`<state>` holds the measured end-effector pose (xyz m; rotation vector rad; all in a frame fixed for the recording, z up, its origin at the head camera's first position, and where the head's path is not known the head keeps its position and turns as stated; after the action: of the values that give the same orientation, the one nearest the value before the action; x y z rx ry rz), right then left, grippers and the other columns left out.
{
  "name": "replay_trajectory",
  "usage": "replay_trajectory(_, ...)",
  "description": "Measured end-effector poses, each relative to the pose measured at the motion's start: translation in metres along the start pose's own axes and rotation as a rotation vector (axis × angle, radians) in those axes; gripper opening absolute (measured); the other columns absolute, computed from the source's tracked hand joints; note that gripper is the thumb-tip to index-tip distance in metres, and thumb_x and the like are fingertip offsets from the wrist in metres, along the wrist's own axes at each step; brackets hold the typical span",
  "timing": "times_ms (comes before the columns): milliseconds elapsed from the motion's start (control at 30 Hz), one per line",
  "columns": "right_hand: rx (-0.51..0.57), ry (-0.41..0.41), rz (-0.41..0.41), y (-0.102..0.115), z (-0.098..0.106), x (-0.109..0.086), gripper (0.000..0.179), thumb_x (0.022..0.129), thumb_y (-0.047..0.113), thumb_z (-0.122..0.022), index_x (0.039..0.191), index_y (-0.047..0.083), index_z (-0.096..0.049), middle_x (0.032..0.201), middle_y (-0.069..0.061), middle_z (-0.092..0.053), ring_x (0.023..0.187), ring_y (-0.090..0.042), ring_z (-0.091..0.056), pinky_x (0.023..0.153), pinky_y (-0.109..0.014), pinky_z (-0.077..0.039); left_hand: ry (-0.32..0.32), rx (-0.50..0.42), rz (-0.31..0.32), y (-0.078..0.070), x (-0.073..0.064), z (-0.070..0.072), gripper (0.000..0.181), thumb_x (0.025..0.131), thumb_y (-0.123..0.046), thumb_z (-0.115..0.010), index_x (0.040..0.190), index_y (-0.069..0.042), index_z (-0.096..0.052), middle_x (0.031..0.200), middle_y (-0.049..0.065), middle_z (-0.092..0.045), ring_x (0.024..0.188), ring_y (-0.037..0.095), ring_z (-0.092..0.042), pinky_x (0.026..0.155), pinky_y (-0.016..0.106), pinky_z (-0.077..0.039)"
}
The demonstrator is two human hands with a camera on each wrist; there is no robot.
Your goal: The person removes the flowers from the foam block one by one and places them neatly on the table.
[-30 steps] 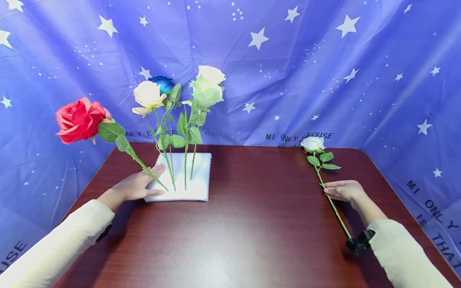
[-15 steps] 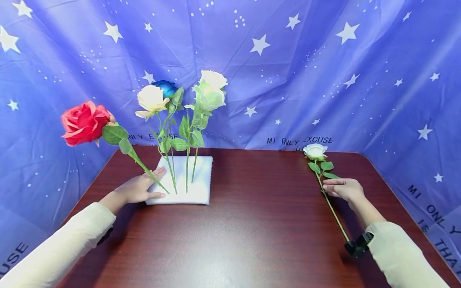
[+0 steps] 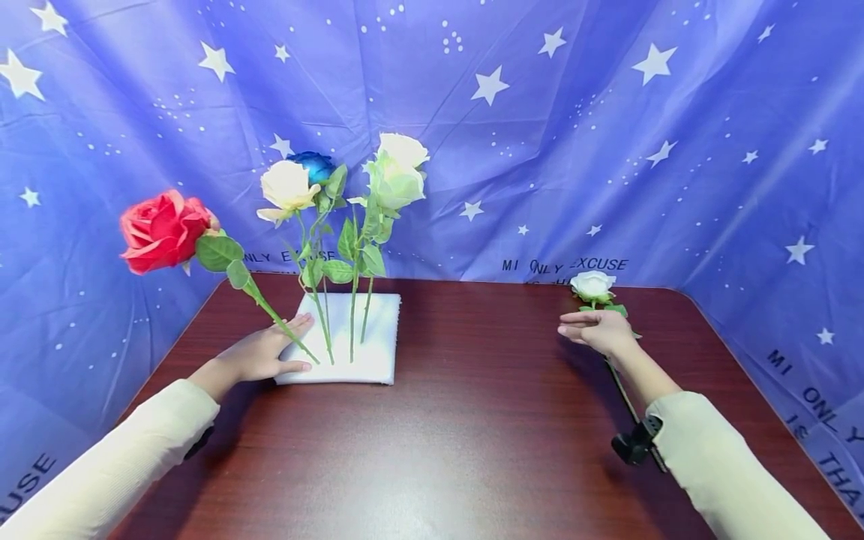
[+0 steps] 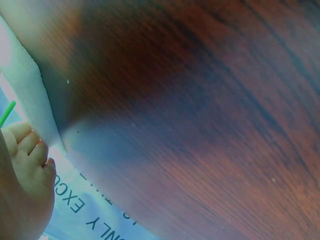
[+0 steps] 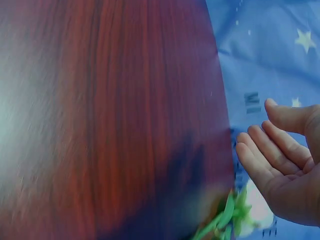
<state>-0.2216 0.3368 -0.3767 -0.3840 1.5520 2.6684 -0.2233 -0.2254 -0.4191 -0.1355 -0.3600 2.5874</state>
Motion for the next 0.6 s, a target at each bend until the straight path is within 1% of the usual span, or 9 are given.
replay_trajectory(100, -0.045, 0.002, 0.005, 0.015, -0.012, 0.004, 0.067, 0.089, 0.030, -0.069, 0.138, -0.008, -0.045, 0.094, 0.023, -0.069, 0.086, 0.009, -0.066, 0.089, -0.028, -0.056, 0.010, -0.006, 0.011, 0.000, 0.000, 0.000, 0.091, 0.085, -0.052, -0.064, 0.148, 0.003, -0.030, 0.156, 0.022, -0.030, 0.146, 0.038, -0.027, 0.118, 0.052, -0.027)
replay_trajectory(133, -0.053, 0.004, 0.019, 0.019, -0.016, 0.006, 0.066, 0.089, 0.030, -0.069, 0.138, -0.008, -0.046, 0.096, 0.022, -0.070, 0.087, 0.009, -0.066, 0.091, -0.032, -0.056, 0.011, -0.005, 0.010, 0.000, 0.000, 0.000, 0.091, 0.085, -0.053, -0.064, 0.148, 0.003, -0.030, 0.156, 0.022, -0.030, 0.146, 0.038, -0.027, 0.118, 0.052, -0.027)
replay_trajectory(200, -0.069, 0.004, 0.043, 0.025, -0.024, 0.011, 0.065, 0.089, 0.032, -0.069, 0.137, -0.006, -0.048, 0.101, 0.017, -0.071, 0.087, 0.008, -0.066, 0.093, -0.034, -0.055, 0.014, -0.007, 0.014, 0.001, 0.000, 0.000, 0.091, 0.085, -0.053, -0.064, 0.149, 0.003, -0.030, 0.156, 0.022, -0.029, 0.146, 0.037, -0.026, 0.118, 0.052, -0.027)
replay_trajectory(267, -0.093, -0.003, 0.067, 0.031, -0.033, 0.016, 0.063, 0.088, 0.034, -0.070, 0.135, -0.003, -0.052, 0.107, 0.010, -0.073, 0.086, 0.009, -0.065, 0.090, -0.028, -0.056, 0.015, -0.005, 0.014, 0.001, 0.000, 0.000, 0.091, 0.085, -0.053, -0.064, 0.149, 0.002, -0.030, 0.156, 0.022, -0.029, 0.146, 0.037, -0.026, 0.118, 0.052, -0.027)
replay_trajectory(333, -0.113, -0.005, 0.086, 0.037, -0.042, 0.021, 0.061, 0.088, 0.035, -0.070, 0.134, 0.000, -0.054, 0.114, 0.001, -0.072, 0.085, 0.012, -0.063, 0.086, -0.020, -0.055, 0.016, -0.006, 0.016, 0.001, 0.000, 0.000, 0.091, 0.085, -0.053, -0.064, 0.149, 0.002, -0.030, 0.156, 0.021, -0.029, 0.146, 0.037, -0.026, 0.118, 0.052, -0.027)
replay_trajectory(433, -0.107, -0.004, 0.111, 0.046, -0.056, 0.027, 0.058, 0.087, 0.034, -0.070, 0.133, 0.001, -0.056, 0.123, -0.010, -0.067, 0.085, 0.014, -0.061, 0.080, -0.010, -0.050, 0.017, -0.006, 0.015, 0.001, 0.000, 0.000, 0.091, 0.085, -0.053, -0.064, 0.149, 0.002, -0.030, 0.156, 0.021, -0.029, 0.146, 0.037, -0.026, 0.118, 0.052, -0.027)
replay_trajectory(500, -0.075, 0.006, 0.134, 0.052, -0.067, 0.030, 0.056, 0.088, 0.030, -0.070, 0.133, -0.001, -0.056, 0.126, -0.017, -0.063, 0.086, 0.015, -0.060, 0.079, -0.009, -0.049, 0.017, -0.006, 0.013, 0.001, 0.000, 0.000, 0.091, 0.085, -0.053, -0.064, 0.148, 0.003, -0.030, 0.156, 0.021, -0.029, 0.146, 0.037, -0.026, 0.118, 0.052, -0.026)
replay_trajectory(600, -0.028, 0.020, 0.164, 0.061, -0.083, 0.035, 0.054, 0.087, 0.025, -0.071, 0.131, -0.003, -0.057, 0.125, -0.021, -0.062, 0.085, 0.014, -0.061, 0.078, -0.009, -0.049, 0.020, -0.009, 0.013, 0.000, 0.000, 0.001, 0.091, 0.085, -0.052, -0.064, 0.148, 0.003, -0.030, 0.156, 0.021, -0.029, 0.146, 0.037, -0.026, 0.118, 0.052, -0.026)
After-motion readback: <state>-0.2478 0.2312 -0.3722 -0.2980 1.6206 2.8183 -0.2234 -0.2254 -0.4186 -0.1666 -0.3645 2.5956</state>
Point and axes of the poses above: each hand's wrist, its own x-axis towards the middle knuckle, its own z-axis out of the back of the hand, y = z × x, the point moved 2 cm from there along x, towards the middle knuckle
